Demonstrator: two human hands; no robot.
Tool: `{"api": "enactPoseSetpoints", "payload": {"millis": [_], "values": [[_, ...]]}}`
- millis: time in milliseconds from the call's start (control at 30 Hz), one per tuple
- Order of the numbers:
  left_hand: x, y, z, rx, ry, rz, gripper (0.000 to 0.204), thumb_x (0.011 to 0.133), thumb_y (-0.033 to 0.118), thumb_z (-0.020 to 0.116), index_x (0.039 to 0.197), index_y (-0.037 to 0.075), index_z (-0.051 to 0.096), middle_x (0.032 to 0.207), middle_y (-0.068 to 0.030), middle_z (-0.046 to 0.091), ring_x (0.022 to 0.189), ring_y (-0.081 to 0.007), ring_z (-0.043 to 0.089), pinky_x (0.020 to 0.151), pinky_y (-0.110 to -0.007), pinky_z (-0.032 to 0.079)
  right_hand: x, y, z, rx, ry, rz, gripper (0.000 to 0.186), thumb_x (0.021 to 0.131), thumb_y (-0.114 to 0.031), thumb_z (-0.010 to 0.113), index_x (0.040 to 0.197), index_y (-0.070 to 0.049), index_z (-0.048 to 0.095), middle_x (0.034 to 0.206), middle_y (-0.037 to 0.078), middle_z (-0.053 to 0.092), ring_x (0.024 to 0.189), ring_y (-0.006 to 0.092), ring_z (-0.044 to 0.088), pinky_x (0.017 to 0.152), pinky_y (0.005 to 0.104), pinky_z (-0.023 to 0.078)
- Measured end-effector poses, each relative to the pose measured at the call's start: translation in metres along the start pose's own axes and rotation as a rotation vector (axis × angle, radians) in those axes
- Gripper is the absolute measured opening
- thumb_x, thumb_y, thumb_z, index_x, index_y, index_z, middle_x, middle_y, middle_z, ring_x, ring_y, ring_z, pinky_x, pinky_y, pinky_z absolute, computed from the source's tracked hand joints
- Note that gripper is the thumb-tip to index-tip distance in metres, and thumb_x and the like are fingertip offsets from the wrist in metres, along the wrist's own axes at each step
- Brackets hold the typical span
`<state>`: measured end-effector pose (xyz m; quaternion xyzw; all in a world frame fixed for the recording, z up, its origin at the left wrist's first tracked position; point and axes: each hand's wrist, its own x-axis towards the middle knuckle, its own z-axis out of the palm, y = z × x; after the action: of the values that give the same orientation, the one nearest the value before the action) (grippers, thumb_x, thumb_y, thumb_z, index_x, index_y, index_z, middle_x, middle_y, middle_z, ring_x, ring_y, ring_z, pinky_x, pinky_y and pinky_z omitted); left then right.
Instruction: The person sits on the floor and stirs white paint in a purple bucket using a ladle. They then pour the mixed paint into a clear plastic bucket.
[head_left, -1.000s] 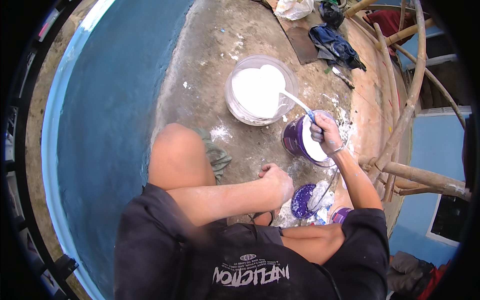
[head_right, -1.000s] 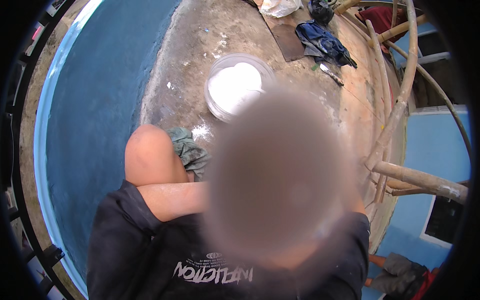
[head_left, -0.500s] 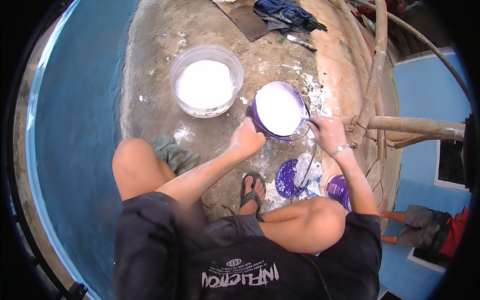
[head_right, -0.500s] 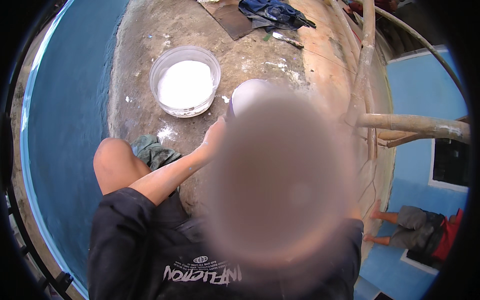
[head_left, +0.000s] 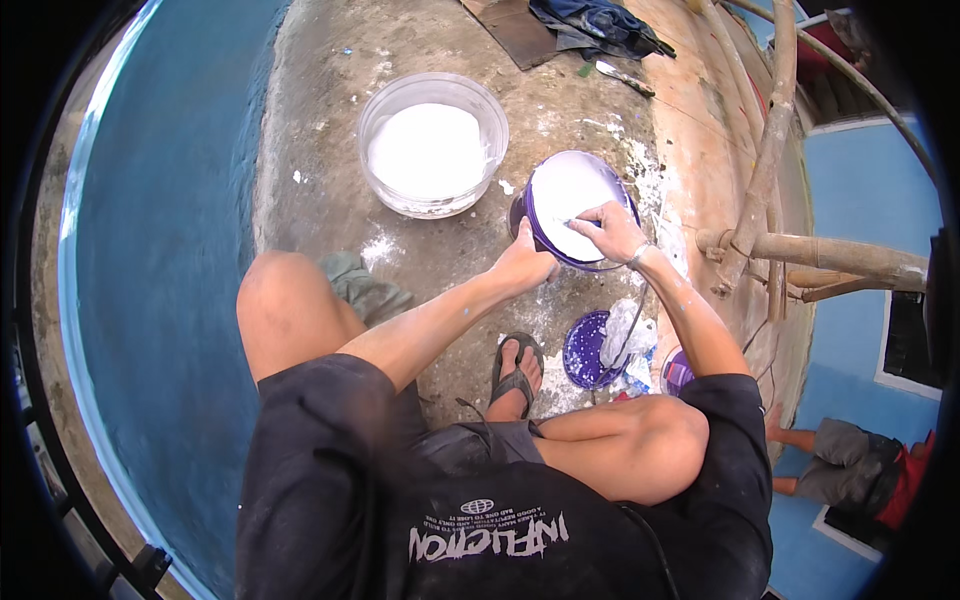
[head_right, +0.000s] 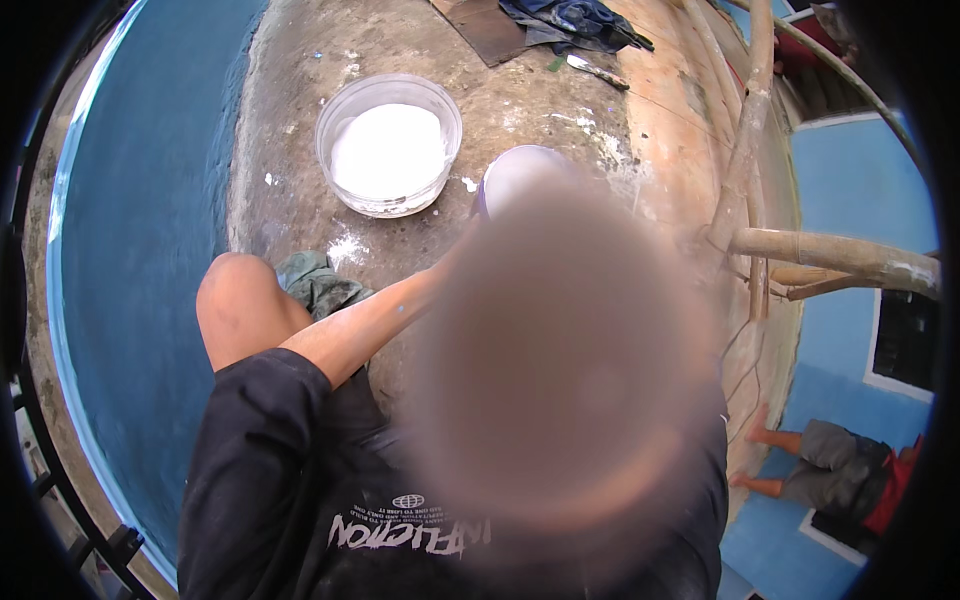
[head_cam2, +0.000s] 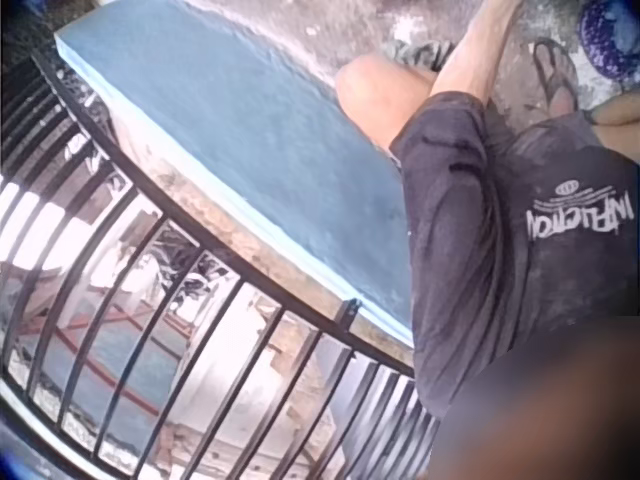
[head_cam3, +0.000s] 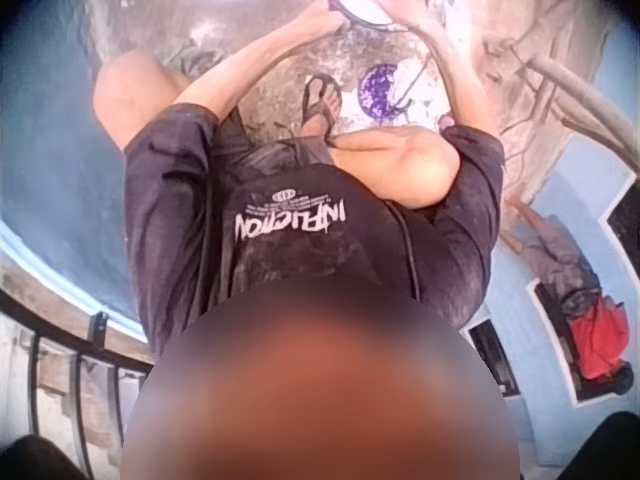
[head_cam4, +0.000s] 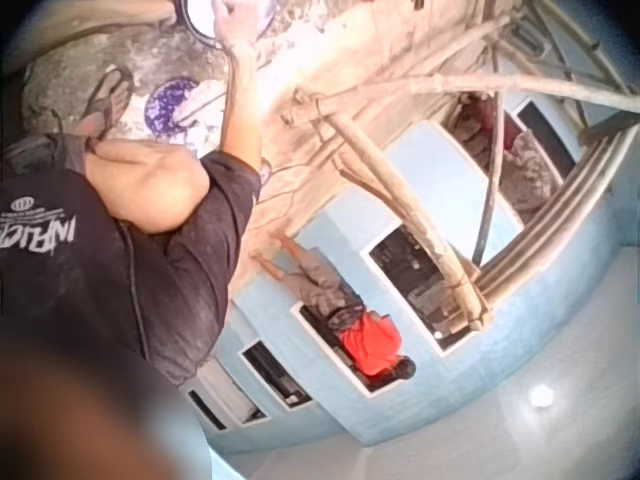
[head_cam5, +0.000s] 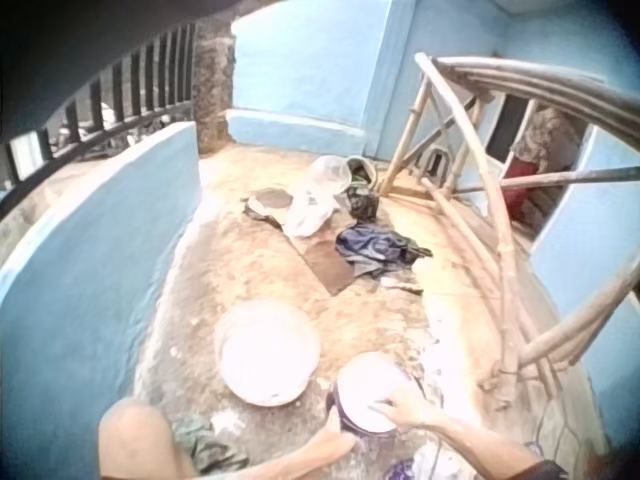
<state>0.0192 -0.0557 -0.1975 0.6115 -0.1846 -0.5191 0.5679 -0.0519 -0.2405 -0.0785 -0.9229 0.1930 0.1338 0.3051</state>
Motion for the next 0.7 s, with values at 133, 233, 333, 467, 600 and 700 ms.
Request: {"api": "enactPoseSetpoints", "payload": {"millis": [133, 233, 333, 467, 600, 700], "values": [[0.012, -0.015, 0.004, 0.021, 0.044, 0.058, 0.118, 0.070, 0.016, 0.065, 0.160, -0.011, -0.005, 0.137, -0.0293, 0.059, 0.123, -0.0335, 0.062, 0.101, -0.033, 0.049, -0.025, -0.009, -0.020, -0.015, -0.068, -0.033, 0.030, 0.096, -0.023, 0.068, 0.111, 0.003, 0.076, 0.096, 0.022, 0.077, 0.087, 0.0237, 0.075, 0.080, 0.0370, 0.055], [0.021, -0.024, 0.007, 0.085, 0.092, 0.036, 0.110, 0.075, 0.019, 0.065, 0.160, -0.011, 0.002, 0.140, -0.0304, 0.057, 0.127, -0.0344, 0.060, 0.105, -0.033, 0.047, -0.048, -0.020, -0.056, -0.212, -0.035, -0.015, 0.026, 0.095, -0.021, 0.069, 0.108, 0.000, 0.077, 0.094, 0.019, 0.076, 0.086, 0.0313, 0.073, 0.079, 0.0389, 0.055], [0.021, -0.020, 0.006, -0.098, 0.147, -0.037, 0.096, 0.080, 0.020, 0.064, 0.158, -0.011, 0.016, 0.137, -0.0315, 0.059, 0.126, -0.0342, 0.061, 0.108, -0.034, 0.045, -0.055, -0.033, -0.074, -0.437, 0.024, -0.182, 0.022, 0.093, -0.020, 0.069, 0.106, -0.005, 0.077, 0.090, 0.015, 0.075, 0.084, 0.0333, 0.072, 0.076, 0.0418, 0.055], [0.009, 0.004, -0.005, -0.114, 0.154, -0.079, 0.076, 0.082, 0.015, 0.064, 0.148, -0.009, 0.035, 0.123, -0.0272, 0.065, 0.114, -0.0284, 0.067, 0.097, -0.034, 0.053, -0.037, -0.032, -0.065, -0.815, 0.025, -0.300, 0.019, 0.093, -0.016, 0.065, 0.107, -0.013, 0.077, 0.084, 0.010, 0.068, 0.079, 0.0295, 0.070, 0.072, 0.0445, 0.054], [-0.004, 0.022, -0.003, -0.537, 0.192, -0.136, 0.062, 0.080, 0.003, 0.070, 0.132, -0.005, 0.038, 0.101, -0.0161, 0.066, 0.086, -0.0199, 0.068, 0.067, -0.034, 0.057, 0.001, -0.008, -0.046, -0.953, -0.035, -0.285, 0.020, 0.093, -0.014, 0.063, 0.107, -0.015, 0.077, 0.083, 0.011, 0.068, 0.077, 0.0308, 0.071, 0.068, 0.0443, 0.055], [-0.004, 0.019, 0.003, -0.488, 0.217, -0.100, 0.057, 0.082, 0.002, 0.076, 0.124, -0.002, 0.038, 0.095, -0.0138, 0.065, 0.077, -0.0194, 0.067, 0.061, -0.035, 0.056, 0.008, 0.013, -0.040, -0.789, -0.053, -0.161, 0.018, 0.092, -0.017, 0.065, 0.102, -0.013, 0.079, 0.081, 0.014, 0.073, 0.078, 0.0345, 0.072, 0.068, 0.0431, 0.056]]}}
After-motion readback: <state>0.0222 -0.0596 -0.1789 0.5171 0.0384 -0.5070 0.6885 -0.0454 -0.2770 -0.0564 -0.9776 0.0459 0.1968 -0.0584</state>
